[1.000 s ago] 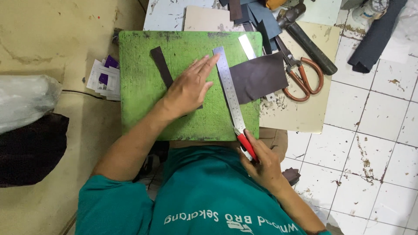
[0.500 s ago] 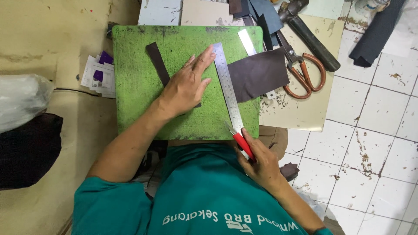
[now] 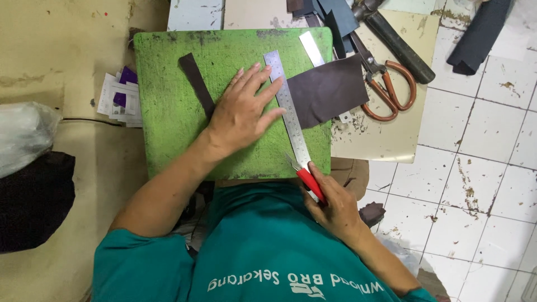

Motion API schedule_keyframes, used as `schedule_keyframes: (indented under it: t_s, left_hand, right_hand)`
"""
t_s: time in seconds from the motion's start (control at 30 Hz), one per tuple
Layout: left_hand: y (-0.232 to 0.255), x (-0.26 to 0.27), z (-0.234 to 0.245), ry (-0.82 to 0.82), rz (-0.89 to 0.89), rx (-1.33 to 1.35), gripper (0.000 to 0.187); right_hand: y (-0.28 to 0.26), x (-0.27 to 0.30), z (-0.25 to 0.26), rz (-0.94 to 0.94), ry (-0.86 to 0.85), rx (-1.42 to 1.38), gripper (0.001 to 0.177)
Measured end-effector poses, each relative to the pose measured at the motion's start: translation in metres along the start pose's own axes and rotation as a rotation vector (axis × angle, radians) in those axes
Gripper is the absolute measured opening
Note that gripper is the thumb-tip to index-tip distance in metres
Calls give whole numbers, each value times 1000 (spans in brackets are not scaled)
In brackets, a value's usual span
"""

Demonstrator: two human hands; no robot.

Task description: Cutting strips of leather using a ruler and a utility knife on a cutting mat

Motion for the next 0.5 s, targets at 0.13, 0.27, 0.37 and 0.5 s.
schedule_keyframes:
  t_s: [0.13,0.27,0.37,0.5]
  left_hand:
    - [13,-3,12,-20,10,-85,79]
    - [20,-7,21,-41,23,-202,84]
    - [26,-10,28,-69,25,-261,82]
    - [33,-14,33,-138,22,-329,88]
  right_hand:
    - [-14,-9,5,-6,-8,-15,59]
    - [13,11,9,-42,-10,51,55]
    - [12,-2,26,-37,21,144,54]
    - [-27,-52,35,-93,-24,145,62]
Point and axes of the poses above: each hand's wrist, its own x-axis away from the middle knuckle, its own z-axis out of the back of the hand, y = z × x, the point moved 7 cm from there along -x, towards the middle knuckle, and after that the axes turned 14 degrees about -x, right-handed, at the moved point
